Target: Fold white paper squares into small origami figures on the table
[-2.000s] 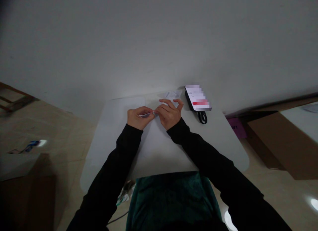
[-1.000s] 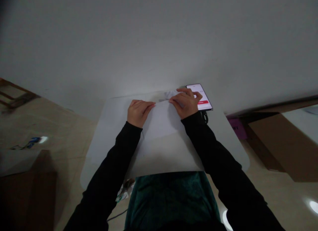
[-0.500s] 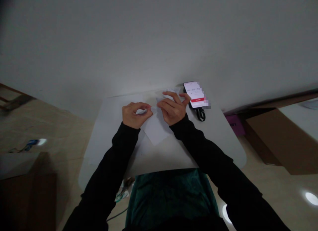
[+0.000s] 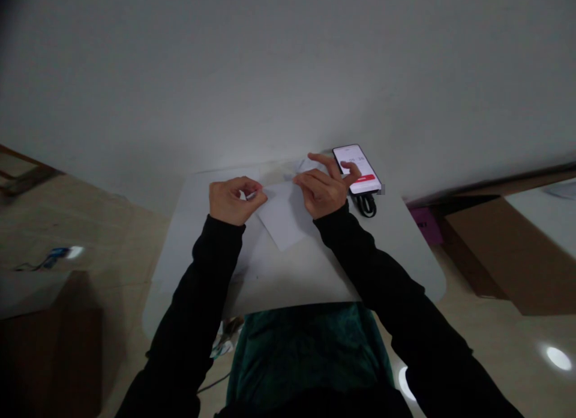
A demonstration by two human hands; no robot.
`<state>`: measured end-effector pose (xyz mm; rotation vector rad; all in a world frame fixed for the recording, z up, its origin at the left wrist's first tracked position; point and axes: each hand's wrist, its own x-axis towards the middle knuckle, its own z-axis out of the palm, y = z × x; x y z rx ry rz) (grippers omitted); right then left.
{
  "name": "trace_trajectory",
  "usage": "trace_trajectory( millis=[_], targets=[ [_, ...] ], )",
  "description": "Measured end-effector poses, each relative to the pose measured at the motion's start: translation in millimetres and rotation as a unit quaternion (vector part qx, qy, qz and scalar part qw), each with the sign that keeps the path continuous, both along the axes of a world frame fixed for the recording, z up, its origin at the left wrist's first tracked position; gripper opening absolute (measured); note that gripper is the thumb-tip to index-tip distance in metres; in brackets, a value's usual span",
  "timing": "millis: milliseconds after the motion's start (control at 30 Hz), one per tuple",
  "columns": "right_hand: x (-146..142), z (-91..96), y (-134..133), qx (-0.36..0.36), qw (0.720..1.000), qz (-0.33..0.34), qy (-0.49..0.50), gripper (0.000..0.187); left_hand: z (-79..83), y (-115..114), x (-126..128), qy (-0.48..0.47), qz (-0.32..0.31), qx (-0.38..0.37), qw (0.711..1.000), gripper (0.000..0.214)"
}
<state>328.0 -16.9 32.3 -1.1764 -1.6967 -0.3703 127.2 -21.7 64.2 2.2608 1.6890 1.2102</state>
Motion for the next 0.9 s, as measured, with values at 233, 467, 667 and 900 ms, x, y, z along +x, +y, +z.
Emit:
trace_trajectory(
  millis=[233,467,667,900],
  targets=[
    [-1,14.1,-7,-0.055,0.997,0.015,0.046,0.021,6.5,4,-22,-0.039,0.023,0.000,0.999,0.005],
    [3,23.2,-10,-0.081,0.984,-0.009,0.158,0.011,18.4,13,-72,-0.242,0.094,0.042,0.965,0.012],
    [4,31.7,-10,-0.090,0.956,0.079,0.270,0.013,11.1,20,-56,-0.363,-0.024,-0.044,0.930,0.035],
    [15,13.0,13,-0.142,0.893,0.080,0.420,0.017,-14.6,27,-44,-0.488,-0.156,-0.163,0.843,0.042]
  ],
)
